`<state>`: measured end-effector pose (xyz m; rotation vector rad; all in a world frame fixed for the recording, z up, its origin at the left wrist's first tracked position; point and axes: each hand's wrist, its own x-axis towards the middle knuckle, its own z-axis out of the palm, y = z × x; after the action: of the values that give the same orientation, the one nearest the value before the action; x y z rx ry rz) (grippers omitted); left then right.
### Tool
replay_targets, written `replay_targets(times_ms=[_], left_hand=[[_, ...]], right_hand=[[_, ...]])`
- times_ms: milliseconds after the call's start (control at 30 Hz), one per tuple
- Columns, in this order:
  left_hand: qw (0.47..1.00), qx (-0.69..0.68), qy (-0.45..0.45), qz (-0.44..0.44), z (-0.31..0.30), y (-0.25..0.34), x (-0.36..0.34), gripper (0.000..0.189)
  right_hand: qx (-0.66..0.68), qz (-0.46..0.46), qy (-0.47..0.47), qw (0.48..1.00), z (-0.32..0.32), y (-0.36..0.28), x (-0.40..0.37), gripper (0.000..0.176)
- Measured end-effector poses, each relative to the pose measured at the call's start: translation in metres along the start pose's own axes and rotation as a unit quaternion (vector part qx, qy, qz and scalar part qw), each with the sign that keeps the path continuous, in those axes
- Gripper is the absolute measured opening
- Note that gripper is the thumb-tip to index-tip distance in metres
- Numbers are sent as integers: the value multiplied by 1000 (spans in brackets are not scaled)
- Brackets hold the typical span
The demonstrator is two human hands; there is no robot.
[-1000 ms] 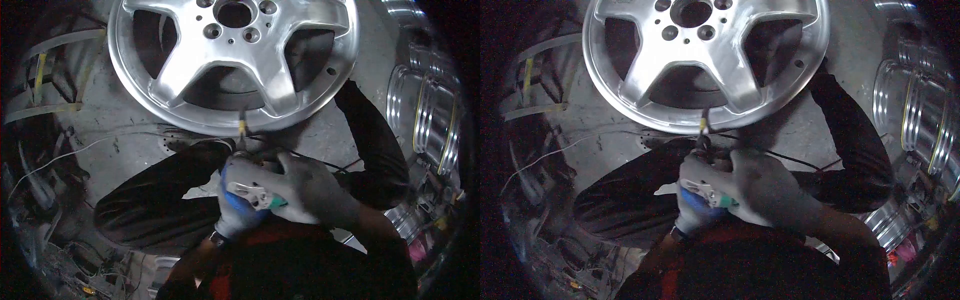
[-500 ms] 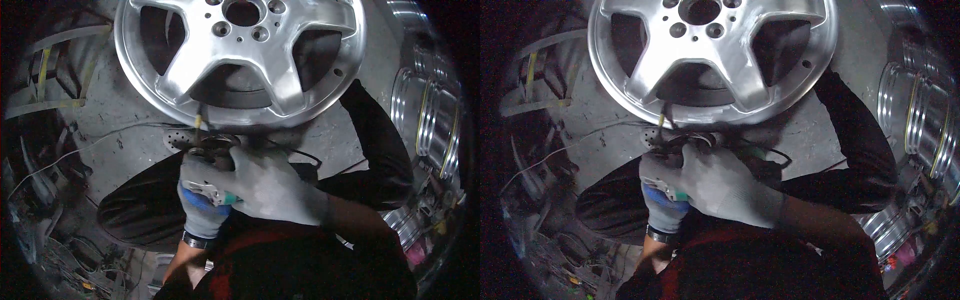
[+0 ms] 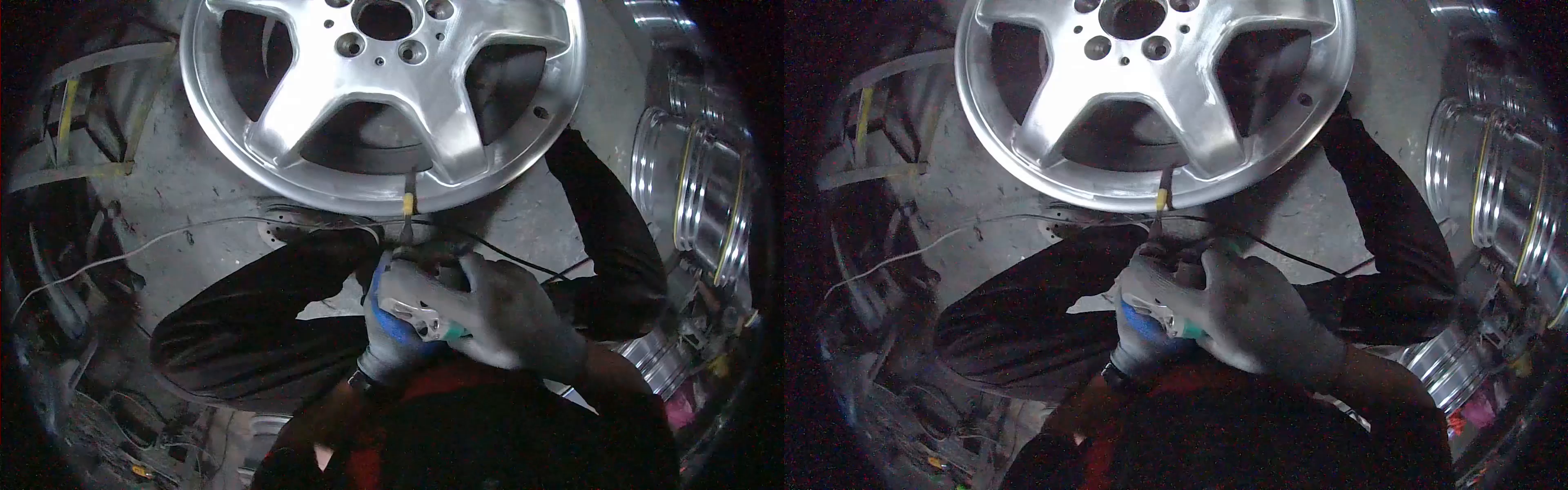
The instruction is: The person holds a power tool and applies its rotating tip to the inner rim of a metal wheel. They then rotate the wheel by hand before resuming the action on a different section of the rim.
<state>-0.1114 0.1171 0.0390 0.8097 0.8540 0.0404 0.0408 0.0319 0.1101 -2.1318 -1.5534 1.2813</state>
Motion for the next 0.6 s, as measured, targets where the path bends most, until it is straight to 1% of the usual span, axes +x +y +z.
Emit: replay_targets(times_ms=[33,67,100,133,200,233,300,333,367,433,467,500,533,567,600], left_hand=[[1000,0,0,1,-1,8,1,36],[994,102,-28,27,-1,18,3,36],[976,204,-56,52,-3,26,4,36],[975,207,-54,53,-9,26,2,36],[975,219,31,27,-27,15,-6,38],[974,222,32,26,-38,9,-8,38],[973,198,65,93,-59,5,-8,38],[993,83,58,56,-68,10,-8,37],[993,85,56,56,-70,12,-7,37],[971,192,83,119,-64,30,-5,37],[868,458,77,173,-60,43,-8,38],[869,458,75,173,-60,38,-9,38],[922,345,78,158,-59,29,-10,38],[961,225,78,140,-56,23,-10,38],[962,224,77,139,-49,19,-10,38]], right_hand=[[-1,-1,0,1000,0,-1,1,75],[7,-10,4,1000,0,-3,4,77],[16,-20,8,1000,0,-6,8,78],[18,-23,10,1000,4,-7,14,78],[-29,-98,112,988,18,-10,27,80],[-25,-99,113,988,19,-15,33,80],[-68,-100,88,989,19,-25,45,80],[-87,-112,95,985,15,-28,53,77],[-87,-111,97,985,17,-27,60,77],[-34,-154,144,977,25,-23,70,76],[-34,-153,145,977,25,-22,69,76],[-44,-153,135,978,24,-21,67,76],[-54,-154,125,979,24,-19,64,77],[-55,-152,125,979,24,-18,57,77],[-50,-132,123,982,22,-17,46,77]])
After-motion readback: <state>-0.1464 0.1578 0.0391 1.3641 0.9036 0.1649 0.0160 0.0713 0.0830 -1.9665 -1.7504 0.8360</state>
